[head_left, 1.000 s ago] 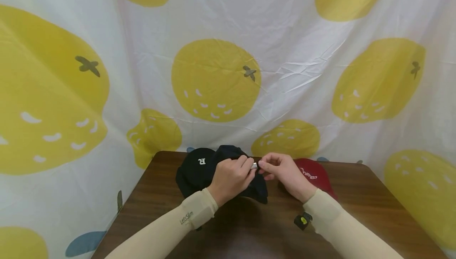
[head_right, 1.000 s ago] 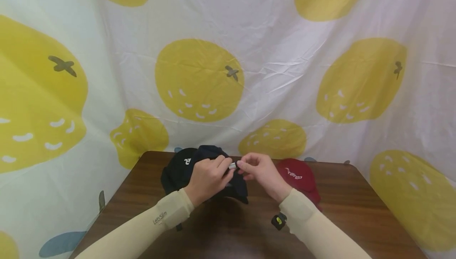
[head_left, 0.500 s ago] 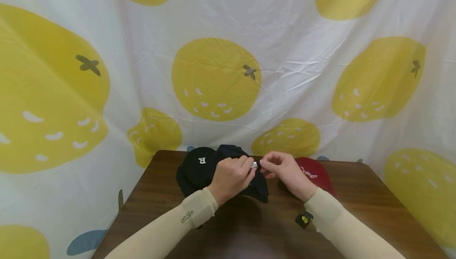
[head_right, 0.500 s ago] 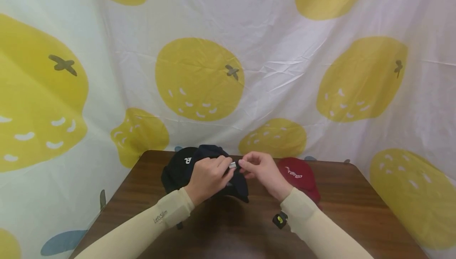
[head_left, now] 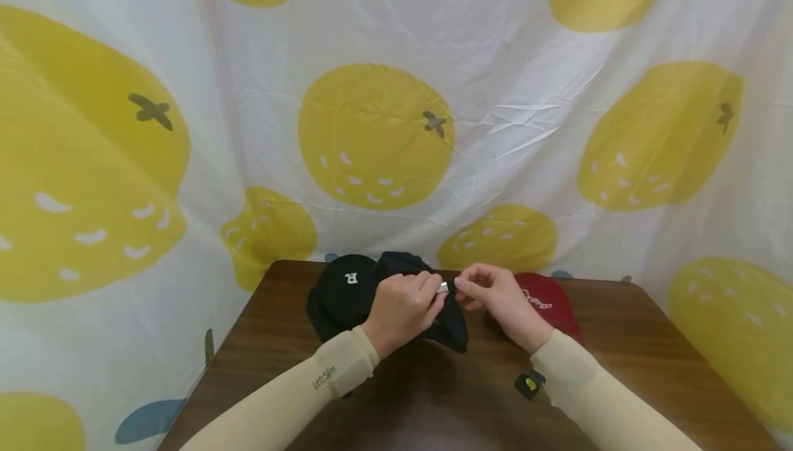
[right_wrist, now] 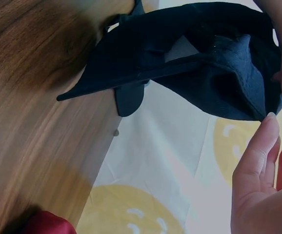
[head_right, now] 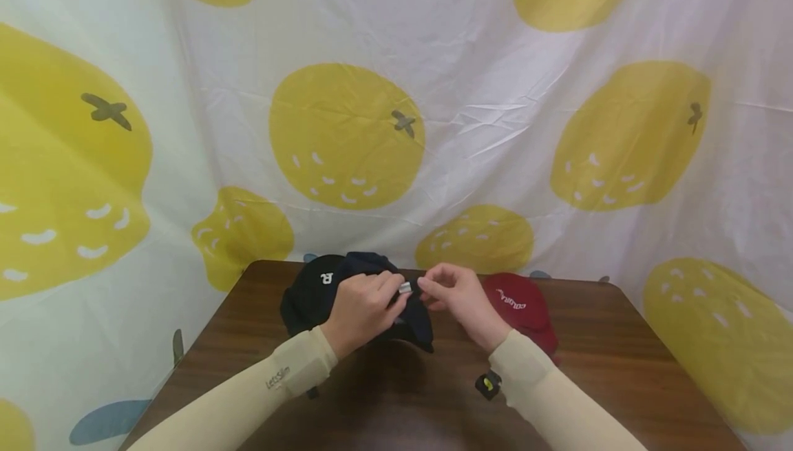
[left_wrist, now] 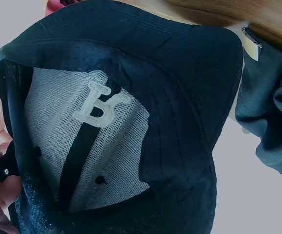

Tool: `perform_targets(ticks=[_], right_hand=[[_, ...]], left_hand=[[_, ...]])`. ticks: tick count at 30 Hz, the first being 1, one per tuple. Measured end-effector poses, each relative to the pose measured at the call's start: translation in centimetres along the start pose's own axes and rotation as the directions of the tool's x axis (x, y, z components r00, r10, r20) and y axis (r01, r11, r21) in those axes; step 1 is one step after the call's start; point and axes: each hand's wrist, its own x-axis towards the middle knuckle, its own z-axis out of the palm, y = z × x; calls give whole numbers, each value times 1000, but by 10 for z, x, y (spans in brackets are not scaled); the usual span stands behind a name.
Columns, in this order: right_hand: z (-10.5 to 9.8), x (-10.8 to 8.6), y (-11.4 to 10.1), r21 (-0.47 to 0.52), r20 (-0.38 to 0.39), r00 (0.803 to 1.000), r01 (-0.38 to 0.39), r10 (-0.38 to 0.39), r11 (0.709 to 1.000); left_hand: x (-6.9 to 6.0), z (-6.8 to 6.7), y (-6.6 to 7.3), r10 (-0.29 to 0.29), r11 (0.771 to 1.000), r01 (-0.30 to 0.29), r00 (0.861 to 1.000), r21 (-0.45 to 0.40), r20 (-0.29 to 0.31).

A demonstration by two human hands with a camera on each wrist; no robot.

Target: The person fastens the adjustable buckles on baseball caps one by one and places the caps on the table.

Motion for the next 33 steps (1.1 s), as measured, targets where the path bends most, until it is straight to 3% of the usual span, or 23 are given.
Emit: perform_targets(ticks=[7,12,22,33], right_hand=[[-1,0,1,21,-20,999,43,-42,999],[-1,-1,-1,-33,-45,996,77,-78,997],[9,-5,-4,-92,23,988,154,-152,984],[12,-4,2,-105,24,987,162,-160,981]], left_hand=[[1,-1,0,-7,1000,7,1000,1,6],[2,-2,1,-8,1000,8,1000,-5,4],[3,-2,5,-3,1000,3,1000,-9,1],[2,-1,6,4,1000,-3,1000,-15,3]])
